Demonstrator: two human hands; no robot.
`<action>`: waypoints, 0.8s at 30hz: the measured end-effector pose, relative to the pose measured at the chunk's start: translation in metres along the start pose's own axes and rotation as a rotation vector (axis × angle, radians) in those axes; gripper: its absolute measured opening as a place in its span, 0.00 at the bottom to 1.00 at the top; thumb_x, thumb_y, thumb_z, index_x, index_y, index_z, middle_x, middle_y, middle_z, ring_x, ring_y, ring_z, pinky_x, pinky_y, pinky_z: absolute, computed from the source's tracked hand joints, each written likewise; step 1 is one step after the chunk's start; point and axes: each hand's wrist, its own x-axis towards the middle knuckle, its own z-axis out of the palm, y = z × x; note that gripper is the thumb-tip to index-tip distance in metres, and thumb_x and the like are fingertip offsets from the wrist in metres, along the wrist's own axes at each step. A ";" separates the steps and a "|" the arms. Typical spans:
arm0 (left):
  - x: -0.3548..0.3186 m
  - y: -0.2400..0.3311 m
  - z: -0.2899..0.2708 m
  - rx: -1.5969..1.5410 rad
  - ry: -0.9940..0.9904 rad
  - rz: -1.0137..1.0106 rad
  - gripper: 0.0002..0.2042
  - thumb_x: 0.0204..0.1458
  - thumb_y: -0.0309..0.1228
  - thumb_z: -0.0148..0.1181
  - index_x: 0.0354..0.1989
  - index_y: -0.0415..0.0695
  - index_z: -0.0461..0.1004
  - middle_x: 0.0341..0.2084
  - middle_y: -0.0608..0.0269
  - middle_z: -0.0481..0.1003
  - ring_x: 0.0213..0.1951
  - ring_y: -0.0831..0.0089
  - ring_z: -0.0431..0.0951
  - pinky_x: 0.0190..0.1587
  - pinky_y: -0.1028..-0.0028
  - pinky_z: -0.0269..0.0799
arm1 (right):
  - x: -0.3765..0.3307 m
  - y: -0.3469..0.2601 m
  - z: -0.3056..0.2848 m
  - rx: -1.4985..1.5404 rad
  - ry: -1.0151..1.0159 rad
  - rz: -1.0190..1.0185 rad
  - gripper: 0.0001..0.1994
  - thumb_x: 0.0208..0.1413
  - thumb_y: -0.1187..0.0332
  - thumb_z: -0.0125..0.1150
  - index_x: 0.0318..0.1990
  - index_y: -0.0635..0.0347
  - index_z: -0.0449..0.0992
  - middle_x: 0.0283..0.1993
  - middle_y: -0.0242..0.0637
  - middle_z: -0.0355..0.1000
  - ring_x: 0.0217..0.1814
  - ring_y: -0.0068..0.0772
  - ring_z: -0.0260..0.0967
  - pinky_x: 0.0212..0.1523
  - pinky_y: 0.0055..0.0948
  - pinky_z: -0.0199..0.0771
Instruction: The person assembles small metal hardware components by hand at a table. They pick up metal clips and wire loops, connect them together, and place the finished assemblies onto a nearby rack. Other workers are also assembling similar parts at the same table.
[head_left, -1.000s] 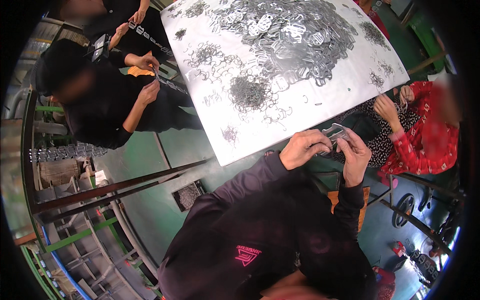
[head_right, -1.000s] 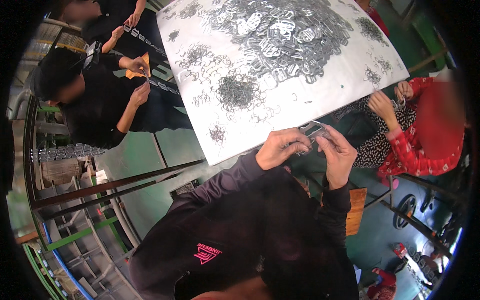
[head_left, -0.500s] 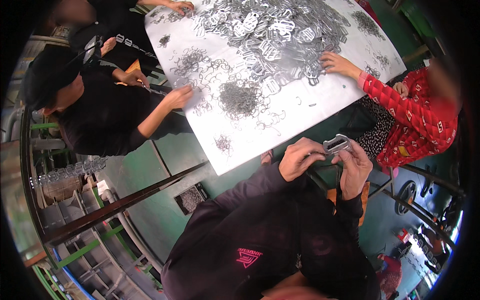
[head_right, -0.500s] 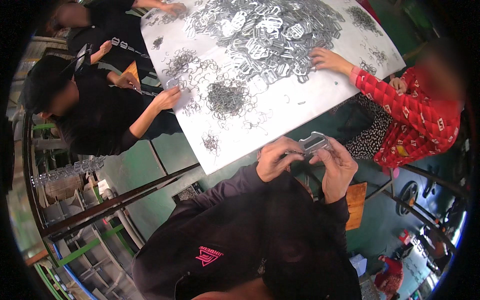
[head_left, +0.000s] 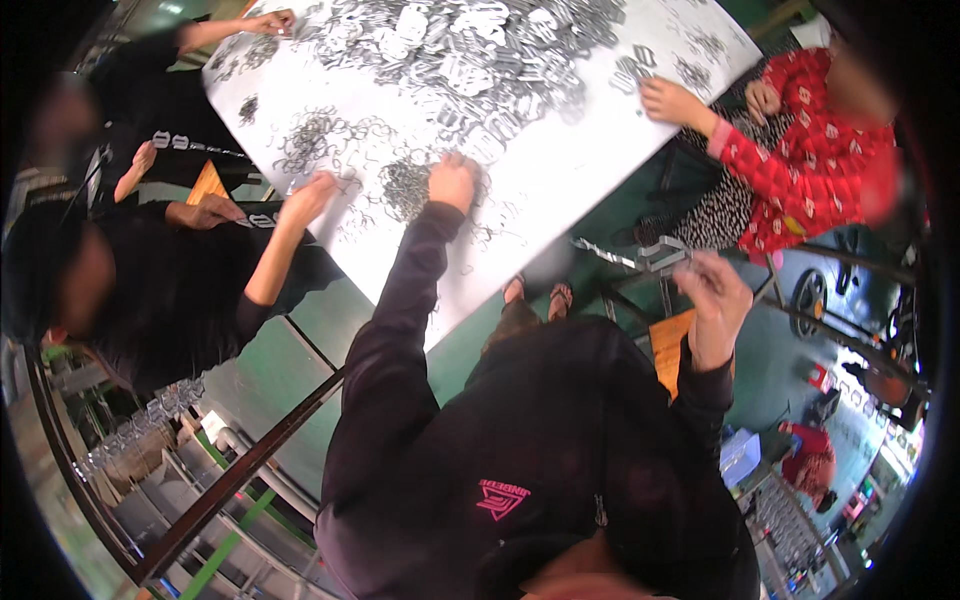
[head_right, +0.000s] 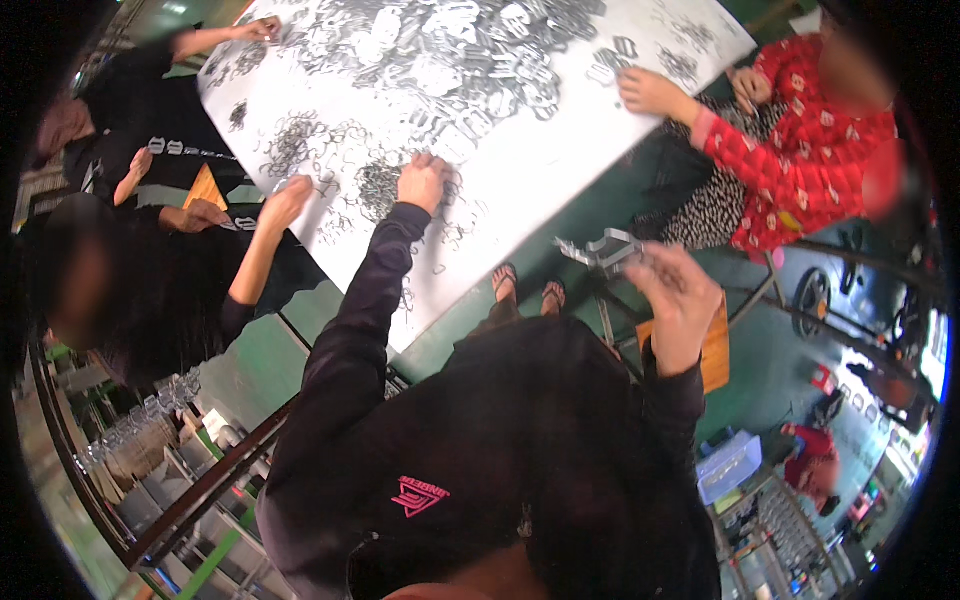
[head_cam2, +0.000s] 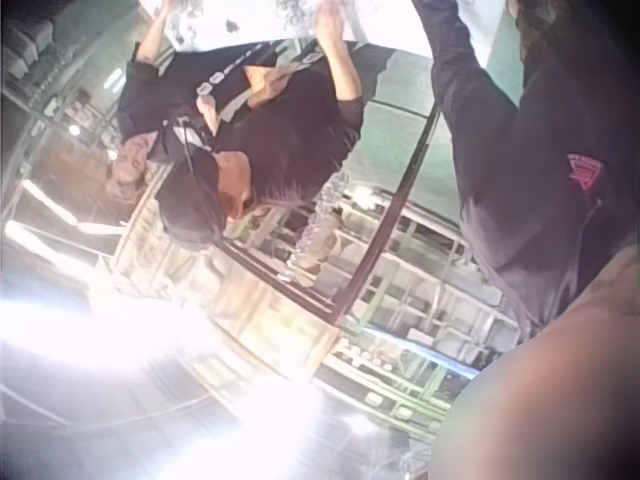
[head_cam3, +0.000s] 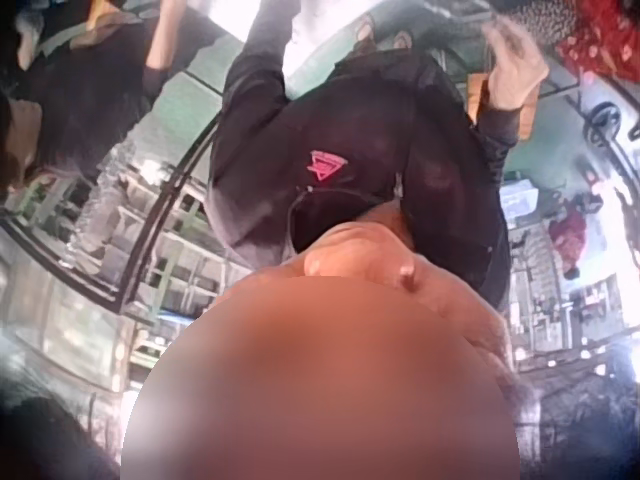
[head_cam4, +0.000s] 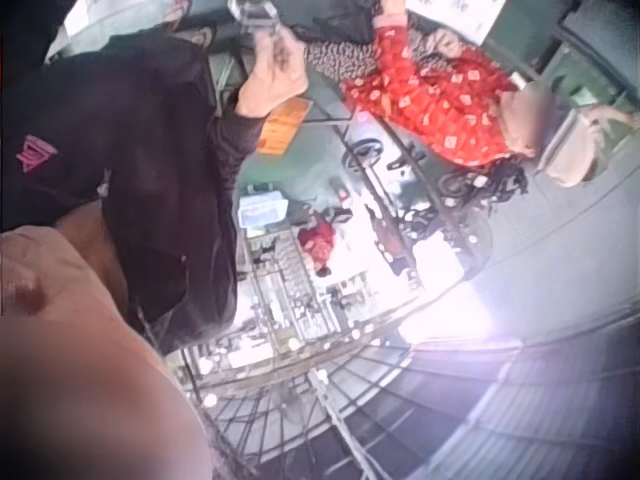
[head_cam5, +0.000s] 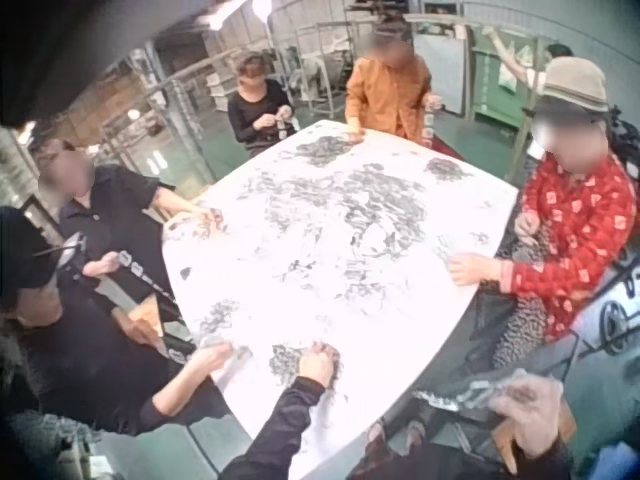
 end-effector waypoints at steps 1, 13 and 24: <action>0.001 0.001 0.002 0.036 -0.016 -0.015 0.06 0.44 0.30 0.61 0.32 0.48 0.77 0.34 0.53 0.74 0.41 0.51 0.73 0.43 0.56 0.71 | 0.003 -0.001 -0.001 0.018 0.005 -0.003 0.11 0.47 0.80 0.64 0.40 0.71 0.77 0.33 0.33 0.75 0.34 0.20 0.71 0.37 0.18 0.70; 0.042 0.094 -0.104 -0.895 0.037 -0.469 0.12 0.55 0.33 0.60 0.37 0.33 0.76 0.23 0.59 0.77 0.26 0.76 0.75 0.34 0.75 0.72 | 0.033 0.012 -0.019 0.194 -0.028 -0.161 0.10 0.50 0.75 0.64 0.41 0.66 0.79 0.32 0.34 0.77 0.30 0.16 0.70 0.30 0.16 0.69; 0.029 0.277 -0.162 -0.717 0.094 0.182 0.05 0.46 0.21 0.64 0.31 0.41 0.76 0.45 0.59 0.73 0.49 0.63 0.69 0.52 0.67 0.65 | 0.029 0.022 -0.013 0.222 -0.080 -0.090 0.08 0.52 0.77 0.61 0.39 0.70 0.76 0.30 0.33 0.77 0.31 0.13 0.69 0.30 0.14 0.67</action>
